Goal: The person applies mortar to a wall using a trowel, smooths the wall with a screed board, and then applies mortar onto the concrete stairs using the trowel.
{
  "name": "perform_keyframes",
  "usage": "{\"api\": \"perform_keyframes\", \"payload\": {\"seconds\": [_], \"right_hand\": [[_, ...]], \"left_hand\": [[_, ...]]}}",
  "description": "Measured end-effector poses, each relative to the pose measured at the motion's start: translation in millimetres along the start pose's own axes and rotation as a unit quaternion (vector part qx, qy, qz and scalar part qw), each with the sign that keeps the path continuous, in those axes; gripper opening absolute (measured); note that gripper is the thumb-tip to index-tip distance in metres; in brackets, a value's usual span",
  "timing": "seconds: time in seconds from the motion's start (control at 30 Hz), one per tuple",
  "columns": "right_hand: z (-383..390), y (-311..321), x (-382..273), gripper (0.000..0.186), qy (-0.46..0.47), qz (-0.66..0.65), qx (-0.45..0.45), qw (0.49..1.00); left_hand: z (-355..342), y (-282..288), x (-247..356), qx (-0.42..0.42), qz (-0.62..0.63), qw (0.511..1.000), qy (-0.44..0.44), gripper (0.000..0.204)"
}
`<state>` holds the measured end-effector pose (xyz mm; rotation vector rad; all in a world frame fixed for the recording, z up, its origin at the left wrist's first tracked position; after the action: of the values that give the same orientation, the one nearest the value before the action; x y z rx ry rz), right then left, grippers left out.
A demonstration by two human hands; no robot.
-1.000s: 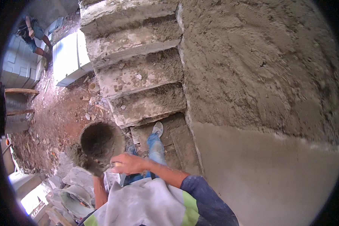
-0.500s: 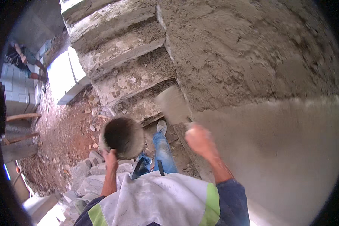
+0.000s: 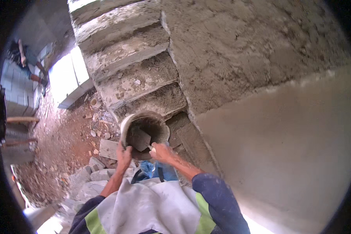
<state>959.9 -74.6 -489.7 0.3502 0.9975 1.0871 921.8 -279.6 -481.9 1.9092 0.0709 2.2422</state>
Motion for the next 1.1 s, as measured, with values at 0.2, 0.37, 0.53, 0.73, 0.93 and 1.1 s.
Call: {"api": "perform_keyframes", "payload": {"seconds": [0.2, 0.37, 0.53, 0.73, 0.93, 1.1], "right_hand": [[-8.2, 15.2, -27.3, 0.035, 0.004, -0.008, 0.063, 0.998], [-6.5, 21.9, -87.7, 0.034, 0.179, -0.104, 0.087, 0.974], [-24.4, 40.2, -54.3, 0.035, 0.202, -0.321, -0.259, 0.888], [-9.7, 233.3, 164.9, 0.015, -0.235, -0.347, 0.295, 0.858], [84.6, 212.2, 138.6, 0.038, -0.221, -0.130, 0.311, 0.915], [35.8, 109.4, 51.5, 0.029, -0.054, -0.017, 0.050, 0.997]], "left_hand": [[22.9, 60.7, -46.4, 0.103, 0.091, 0.979, 0.148, 0.050], [60.1, 102.3, -88.7, 0.226, 0.310, 0.914, 0.132, 0.053], [87.4, 129.7, -108.9, 0.331, 0.221, 0.894, 0.203, 0.046], [82.5, 129.8, -100.6, 0.383, 0.181, 0.883, 0.201, 0.053], [29.4, 88.4, -120.6, 0.261, 0.126, 0.939, 0.184, 0.060], [-7.9, 13.0, -74.9, 0.118, 0.089, 0.974, 0.173, 0.059]]}}
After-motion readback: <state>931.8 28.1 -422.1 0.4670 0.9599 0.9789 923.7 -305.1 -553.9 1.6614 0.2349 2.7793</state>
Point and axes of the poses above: each hand's wrist, its own z-axis away from the middle knuckle, its own y-axis out of the back of the hand, x = y × z, the point moved 4 cm from there along -z, towards the middle knuckle, and after that the axes turned 3 degrees about -x, right-handed, at the moved point
